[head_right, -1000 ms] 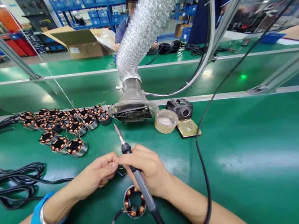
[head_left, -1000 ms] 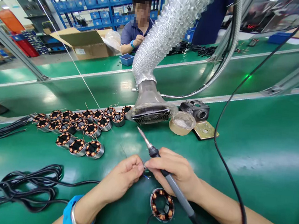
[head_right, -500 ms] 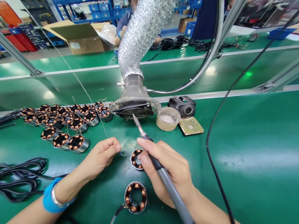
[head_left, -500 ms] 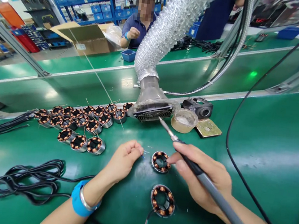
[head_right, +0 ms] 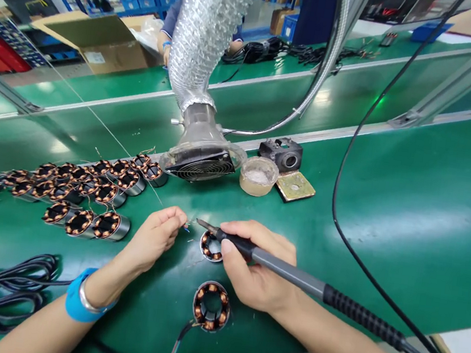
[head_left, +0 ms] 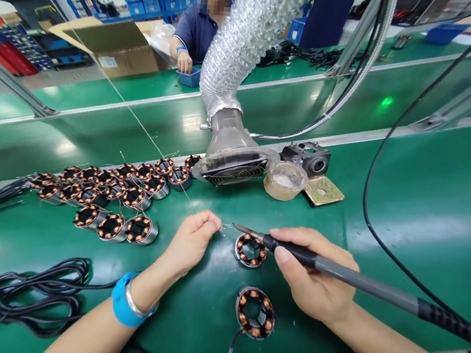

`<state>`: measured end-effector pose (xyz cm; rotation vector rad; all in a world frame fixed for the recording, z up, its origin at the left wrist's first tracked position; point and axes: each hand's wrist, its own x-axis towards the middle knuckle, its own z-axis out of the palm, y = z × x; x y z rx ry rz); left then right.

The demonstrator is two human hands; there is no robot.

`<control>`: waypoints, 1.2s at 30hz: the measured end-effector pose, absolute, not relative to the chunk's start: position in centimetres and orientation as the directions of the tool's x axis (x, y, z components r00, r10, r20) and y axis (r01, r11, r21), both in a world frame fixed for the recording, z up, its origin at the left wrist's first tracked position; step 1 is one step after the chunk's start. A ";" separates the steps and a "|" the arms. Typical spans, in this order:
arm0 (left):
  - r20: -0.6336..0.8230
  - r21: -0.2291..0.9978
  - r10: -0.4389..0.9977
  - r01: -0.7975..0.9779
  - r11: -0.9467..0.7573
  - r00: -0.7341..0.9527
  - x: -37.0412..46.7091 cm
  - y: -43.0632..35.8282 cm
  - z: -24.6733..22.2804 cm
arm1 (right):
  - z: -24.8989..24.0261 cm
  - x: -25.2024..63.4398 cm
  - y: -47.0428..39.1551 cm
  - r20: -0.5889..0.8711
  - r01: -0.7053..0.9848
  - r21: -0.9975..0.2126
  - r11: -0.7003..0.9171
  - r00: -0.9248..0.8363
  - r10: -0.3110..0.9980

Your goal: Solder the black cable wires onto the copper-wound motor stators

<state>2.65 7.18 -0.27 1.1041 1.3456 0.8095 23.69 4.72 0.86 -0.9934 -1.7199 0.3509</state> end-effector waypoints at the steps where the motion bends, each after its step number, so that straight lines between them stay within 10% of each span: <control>1: -0.333 0.936 0.937 0.155 0.316 0.101 2.7 7.1 -0.3 | 0.8 23.6 4.7 0.650 0.449 -0.649 0.614 -0.091 0.754; 36: -0.261 0.924 0.956 0.320 0.208 0.135 3.0 7.0 0.1 | 1.5 22.6 4.8 0.675 0.370 -0.649 0.665 -0.123 0.728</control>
